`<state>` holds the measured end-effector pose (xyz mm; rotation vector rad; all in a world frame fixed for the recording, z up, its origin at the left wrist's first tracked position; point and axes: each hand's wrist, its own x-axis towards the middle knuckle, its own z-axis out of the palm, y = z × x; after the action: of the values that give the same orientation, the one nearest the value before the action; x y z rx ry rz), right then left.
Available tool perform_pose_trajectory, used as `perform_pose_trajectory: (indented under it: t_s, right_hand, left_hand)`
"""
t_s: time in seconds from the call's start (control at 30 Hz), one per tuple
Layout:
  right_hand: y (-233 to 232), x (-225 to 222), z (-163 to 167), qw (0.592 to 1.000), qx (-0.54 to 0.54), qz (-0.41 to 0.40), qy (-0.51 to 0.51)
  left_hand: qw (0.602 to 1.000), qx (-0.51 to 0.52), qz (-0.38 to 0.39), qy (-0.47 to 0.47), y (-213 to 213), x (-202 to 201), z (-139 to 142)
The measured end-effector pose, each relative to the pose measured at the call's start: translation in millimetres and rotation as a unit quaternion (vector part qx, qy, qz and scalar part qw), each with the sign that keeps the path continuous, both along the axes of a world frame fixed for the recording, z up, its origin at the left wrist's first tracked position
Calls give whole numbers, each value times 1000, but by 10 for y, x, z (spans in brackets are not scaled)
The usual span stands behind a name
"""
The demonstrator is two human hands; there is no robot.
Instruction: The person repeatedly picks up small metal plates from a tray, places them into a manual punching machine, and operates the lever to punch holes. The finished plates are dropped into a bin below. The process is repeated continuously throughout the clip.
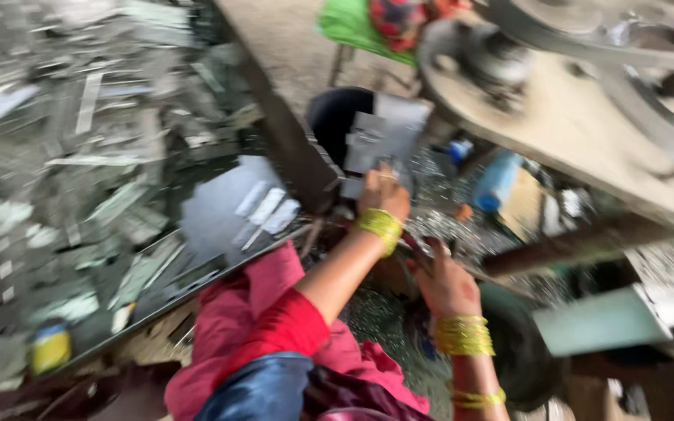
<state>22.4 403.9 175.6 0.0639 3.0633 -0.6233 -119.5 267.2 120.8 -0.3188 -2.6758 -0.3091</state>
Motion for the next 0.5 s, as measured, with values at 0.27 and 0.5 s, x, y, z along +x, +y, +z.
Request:
perform_pose_trajectory:
  t_s: [0.27, 0.5]
  right_hand:
    - [88, 30, -107, 999, -28, 17, 9]
    - [287, 412, -1238, 985, -126, -103, -63]
  left_hand:
    - [995, -74, -3, -71, -34, 66, -20]
    - [1000, -17, 10, -15, 149, -69, -283]
